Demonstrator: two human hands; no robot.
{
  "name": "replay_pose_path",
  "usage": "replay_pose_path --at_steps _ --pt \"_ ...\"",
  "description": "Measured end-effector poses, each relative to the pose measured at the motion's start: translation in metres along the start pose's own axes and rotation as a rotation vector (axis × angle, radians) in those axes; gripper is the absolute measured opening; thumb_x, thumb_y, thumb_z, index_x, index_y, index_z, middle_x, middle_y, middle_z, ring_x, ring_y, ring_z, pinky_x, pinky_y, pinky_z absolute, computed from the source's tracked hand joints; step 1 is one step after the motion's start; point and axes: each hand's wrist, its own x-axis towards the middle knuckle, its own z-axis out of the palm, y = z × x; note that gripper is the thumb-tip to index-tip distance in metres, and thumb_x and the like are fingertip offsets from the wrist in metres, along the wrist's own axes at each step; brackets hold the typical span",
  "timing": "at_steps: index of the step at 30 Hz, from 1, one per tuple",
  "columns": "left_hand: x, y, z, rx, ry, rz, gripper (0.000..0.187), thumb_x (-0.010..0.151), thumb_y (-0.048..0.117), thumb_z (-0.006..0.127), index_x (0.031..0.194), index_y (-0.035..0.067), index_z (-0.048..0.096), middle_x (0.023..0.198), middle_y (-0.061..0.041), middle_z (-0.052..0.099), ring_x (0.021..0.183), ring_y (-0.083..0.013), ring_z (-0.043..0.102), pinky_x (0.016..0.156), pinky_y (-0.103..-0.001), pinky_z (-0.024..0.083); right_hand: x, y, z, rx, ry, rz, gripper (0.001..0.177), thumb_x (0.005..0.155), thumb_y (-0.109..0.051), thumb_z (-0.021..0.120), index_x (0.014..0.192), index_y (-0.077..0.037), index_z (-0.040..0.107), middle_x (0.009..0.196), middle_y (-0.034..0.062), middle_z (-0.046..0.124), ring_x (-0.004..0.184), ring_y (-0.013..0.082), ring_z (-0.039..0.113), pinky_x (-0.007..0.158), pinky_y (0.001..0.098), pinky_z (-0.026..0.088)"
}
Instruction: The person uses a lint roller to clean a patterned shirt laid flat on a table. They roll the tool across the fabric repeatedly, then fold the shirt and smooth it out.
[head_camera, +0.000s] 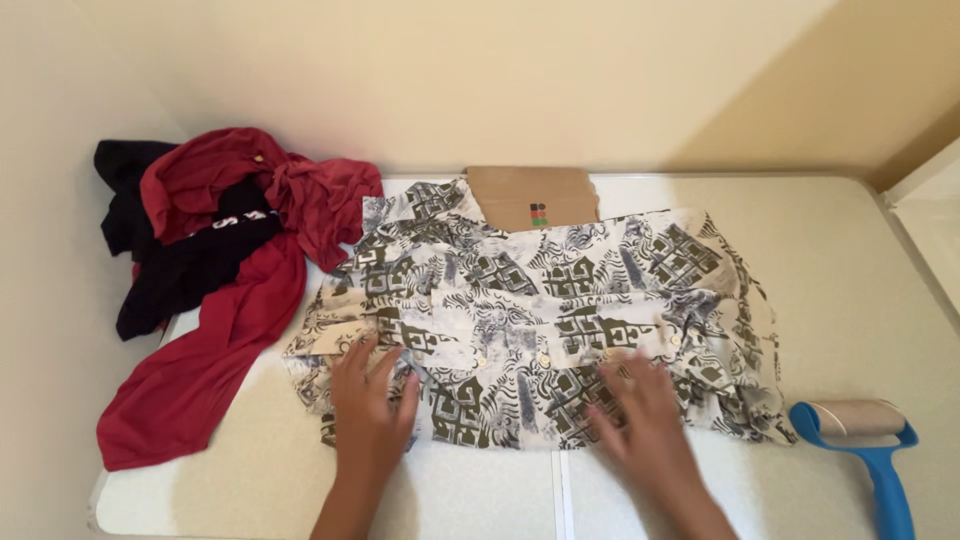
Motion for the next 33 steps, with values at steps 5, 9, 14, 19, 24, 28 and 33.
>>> replay_pose_path --at_steps 5,9,14,19,24,28,33 --pt "-0.061 -0.005 -0.02 0.114 0.027 -0.135 0.073 0.074 0.038 0.079 0.134 0.002 0.058 0.142 -0.03 0.051 0.134 -0.0454 0.045 0.112 -0.061 0.031 -0.007 0.019 0.041 -0.195 -0.015 -0.476 0.066 0.09 -0.045 0.066 0.148 -0.017 0.051 0.162 0.011 0.036 0.153 0.033 0.019 0.122 0.0545 0.01" --pt "-0.073 -0.031 -0.022 0.161 -0.144 -0.175 0.076 0.072 0.034 0.08 0.139 0.003 0.06 0.138 -0.023 0.057 0.133 -0.0393 0.048 0.11 -0.062 0.029 0.0 0.026 0.052 -0.109 0.035 -0.438 0.032 0.095 -0.032 0.063 0.125 -0.024 0.068 0.148 0.0052 0.059 0.148 0.0259 0.037 0.126 0.0475 0.016" --pt "-0.043 -0.042 -0.024 0.08 -0.072 -0.162 0.023 0.092 0.017 0.069 0.114 0.013 0.074 0.111 -0.013 0.075 0.11 -0.0293 0.068 0.101 -0.046 0.048 0.013 -0.031 0.013 0.276 -0.119 0.194 0.023 0.106 -0.022 0.053 0.117 -0.011 0.071 0.117 0.0207 0.073 0.106 0.041 0.066 0.095 0.0578 0.05" --pt "0.028 -0.034 -0.026 -0.287 -0.023 -0.341 0.021 0.099 0.022 0.063 0.11 0.006 0.071 0.085 -0.014 0.073 0.069 -0.0254 0.069 0.064 -0.037 0.053 0.083 -0.022 -0.008 0.261 0.069 0.044 0.031 0.106 -0.026 0.052 0.122 -0.007 0.069 0.09 0.0127 0.076 0.072 0.0228 0.07 0.065 0.036 0.055" --pt "0.068 -0.022 -0.019 -0.404 -0.126 -0.635 0.03 0.1 0.034 0.062 0.112 0.007 0.068 0.085 -0.012 0.074 0.071 -0.0214 0.066 0.067 -0.036 0.052 0.124 -0.003 0.003 0.181 0.349 -0.134 0.033 0.103 -0.022 0.06 0.132 -0.008 0.065 0.125 0.017 0.066 0.106 0.0271 0.066 0.084 0.0372 0.056" --pt "0.034 -0.019 -0.005 -0.395 -0.233 -0.448 0.04 0.09 0.034 0.072 0.118 0.005 0.066 0.096 -0.013 0.075 0.081 -0.0215 0.069 0.073 -0.035 0.055 0.089 -0.006 0.03 -0.088 0.528 -0.334 0.037 0.098 -0.017 0.067 0.133 -0.006 0.064 0.139 0.0203 0.057 0.131 0.0348 0.051 0.106 0.0477 0.045" --pt "-0.008 -0.024 0.008 -0.229 -0.113 -0.196 0.033 0.095 0.027 0.065 0.122 0.008 0.066 0.103 -0.015 0.076 0.084 -0.0238 0.071 0.075 -0.034 0.056 0.04 -0.013 0.059 -0.149 0.308 -0.513 0.04 0.087 -0.027 0.072 0.126 -0.017 0.067 0.126 0.0074 0.061 0.121 0.0279 0.057 0.106 0.0452 0.044"
